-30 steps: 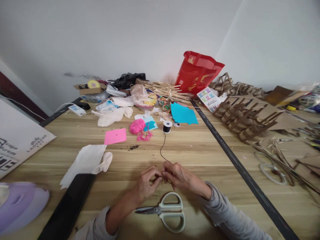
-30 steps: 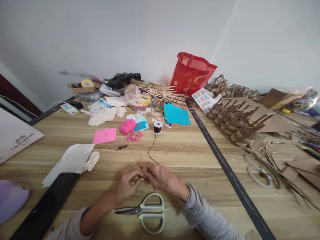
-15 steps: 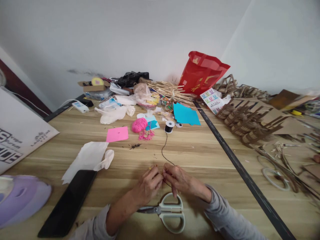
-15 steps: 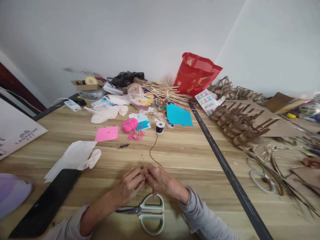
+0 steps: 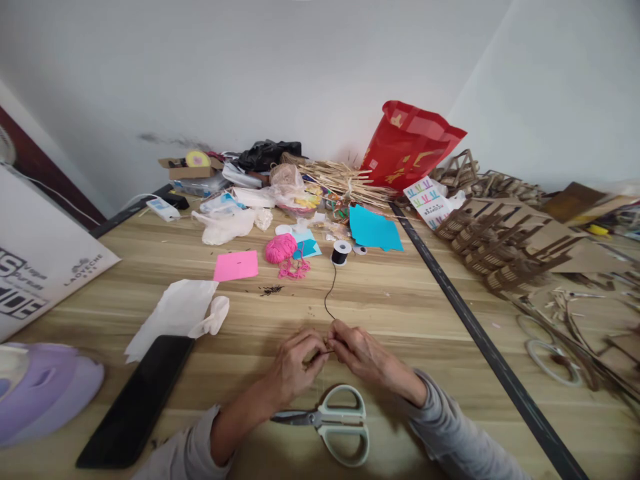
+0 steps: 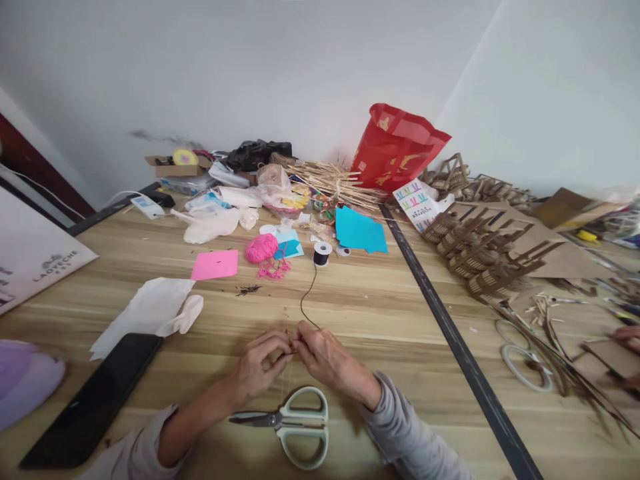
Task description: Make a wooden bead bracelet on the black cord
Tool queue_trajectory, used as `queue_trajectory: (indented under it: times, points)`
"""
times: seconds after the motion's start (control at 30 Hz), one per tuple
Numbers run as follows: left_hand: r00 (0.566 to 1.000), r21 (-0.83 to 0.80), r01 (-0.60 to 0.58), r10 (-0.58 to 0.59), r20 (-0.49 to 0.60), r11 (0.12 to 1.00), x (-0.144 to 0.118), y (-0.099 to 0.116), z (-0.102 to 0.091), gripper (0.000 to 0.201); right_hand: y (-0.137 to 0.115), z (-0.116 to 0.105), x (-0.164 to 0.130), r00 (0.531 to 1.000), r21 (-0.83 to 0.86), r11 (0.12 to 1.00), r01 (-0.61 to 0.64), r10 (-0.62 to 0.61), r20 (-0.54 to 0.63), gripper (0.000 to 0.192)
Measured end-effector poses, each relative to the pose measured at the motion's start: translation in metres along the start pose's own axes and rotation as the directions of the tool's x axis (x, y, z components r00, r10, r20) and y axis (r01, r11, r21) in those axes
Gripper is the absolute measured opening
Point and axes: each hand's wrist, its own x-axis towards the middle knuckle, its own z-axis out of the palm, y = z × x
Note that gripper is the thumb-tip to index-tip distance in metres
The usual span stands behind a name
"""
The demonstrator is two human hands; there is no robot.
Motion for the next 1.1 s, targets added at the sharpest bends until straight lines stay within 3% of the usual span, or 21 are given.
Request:
queue_trajectory:
  times: [0.23,0.6,0.83,0.93,1.1]
  points:
    - [0.955,-0.261,0.297,-0.279,0.105,0.918,0.005,0.0,-0.004,0.013,-0.005,-0.003,-0.002,0.994,-0.02,0.994,0.109,-0.109,-0.005,0.011]
    - [0.905,-0.186,0.424,-0.404,0.134,0.886,0.004,-0.003,-0.002,0.008,0.0,0.006,0.0,0.98,-0.311,0.93,0.195,-0.194,0.033,0.014]
    - [0.855,-0.266,0.519,-0.496,0.155,0.812,0.003,-0.005,-0.001,0.01,0.001,0.01,0.001,0.96,-0.403,0.878,0.258,-0.28,0.003,0.021]
    - [0.818,-0.388,0.573,-0.529,0.224,0.722,0.004,-0.008,-0.002,0.015,0.005,0.011,0.002,0.951,-0.4,0.872,0.282,-0.309,-0.005,0.019]
    - [0.737,-0.605,0.665,-0.514,0.438,0.437,0.007,-0.014,-0.005,0.026,0.005,0.008,0.003,0.932,-0.383,0.861,0.334,-0.362,-0.001,0.014]
